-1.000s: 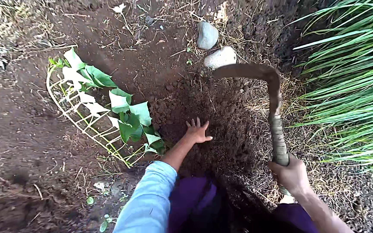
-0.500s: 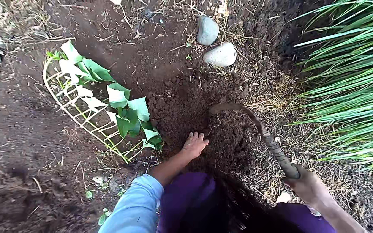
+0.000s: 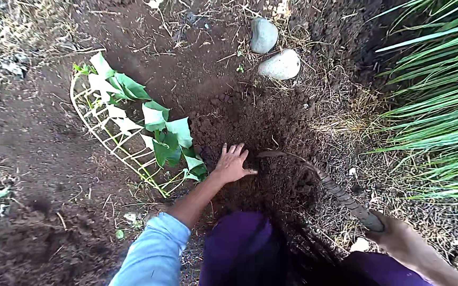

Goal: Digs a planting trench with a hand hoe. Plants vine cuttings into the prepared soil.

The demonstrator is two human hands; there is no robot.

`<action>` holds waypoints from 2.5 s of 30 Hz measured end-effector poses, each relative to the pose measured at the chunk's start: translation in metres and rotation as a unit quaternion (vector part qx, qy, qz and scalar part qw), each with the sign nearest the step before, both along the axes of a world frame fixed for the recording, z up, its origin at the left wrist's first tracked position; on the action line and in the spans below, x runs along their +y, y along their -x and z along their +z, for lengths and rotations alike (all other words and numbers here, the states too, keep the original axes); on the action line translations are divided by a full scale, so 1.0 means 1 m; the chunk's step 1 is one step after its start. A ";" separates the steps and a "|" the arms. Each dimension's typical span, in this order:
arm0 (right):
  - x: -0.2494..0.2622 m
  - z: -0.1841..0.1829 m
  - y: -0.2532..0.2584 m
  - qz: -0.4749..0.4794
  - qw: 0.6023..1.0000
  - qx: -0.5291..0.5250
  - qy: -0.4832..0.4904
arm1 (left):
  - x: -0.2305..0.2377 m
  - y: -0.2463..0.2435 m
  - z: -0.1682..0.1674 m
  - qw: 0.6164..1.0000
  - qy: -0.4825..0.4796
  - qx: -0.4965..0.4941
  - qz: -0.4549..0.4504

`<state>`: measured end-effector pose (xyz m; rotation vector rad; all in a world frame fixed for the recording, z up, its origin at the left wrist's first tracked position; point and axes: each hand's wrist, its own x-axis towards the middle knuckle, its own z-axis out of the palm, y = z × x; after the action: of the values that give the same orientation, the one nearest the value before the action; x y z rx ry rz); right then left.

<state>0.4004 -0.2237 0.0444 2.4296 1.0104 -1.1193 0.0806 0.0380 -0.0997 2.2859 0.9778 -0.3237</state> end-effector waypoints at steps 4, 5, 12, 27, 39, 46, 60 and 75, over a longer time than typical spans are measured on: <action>-0.010 -0.012 0.045 -0.127 0.989 0.022 -0.080 | 0.048 -0.039 -0.010 0.998 0.030 0.052 -0.024; -0.005 -0.023 0.061 -0.150 0.984 0.023 -0.091 | 0.055 -0.048 -0.014 0.996 0.032 0.071 -0.048; 0.075 -0.123 0.127 -0.186 0.981 0.033 -0.053 | 0.062 -0.053 -0.037 0.993 0.005 0.109 -0.034; 0.179 -0.036 0.094 -0.053 0.974 -0.024 -0.219 | 0.146 -0.014 0.003 0.980 -0.092 0.165 0.065; 0.057 -0.020 -0.010 -0.053 0.998 0.013 -0.038 | 0.056 -0.047 -0.018 0.976 0.099 0.184 -0.056; 0.089 -0.041 0.070 -0.296 0.893 0.257 -0.220 | 0.015 -0.019 0.004 0.978 0.051 0.176 -0.101; 0.071 -0.018 0.052 -0.200 0.947 0.163 -0.190 | 0.062 0.005 0.021 0.996 0.003 0.086 -0.020; -0.002 -0.080 0.001 -0.075 0.992 0.099 0.025 | 0.036 0.018 0.003 0.965 0.001 0.238 -0.112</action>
<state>0.3999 -0.2256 -0.0351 2.4247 0.8525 -1.4415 0.0630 0.0742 -0.0969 2.3688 0.9359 -1.0053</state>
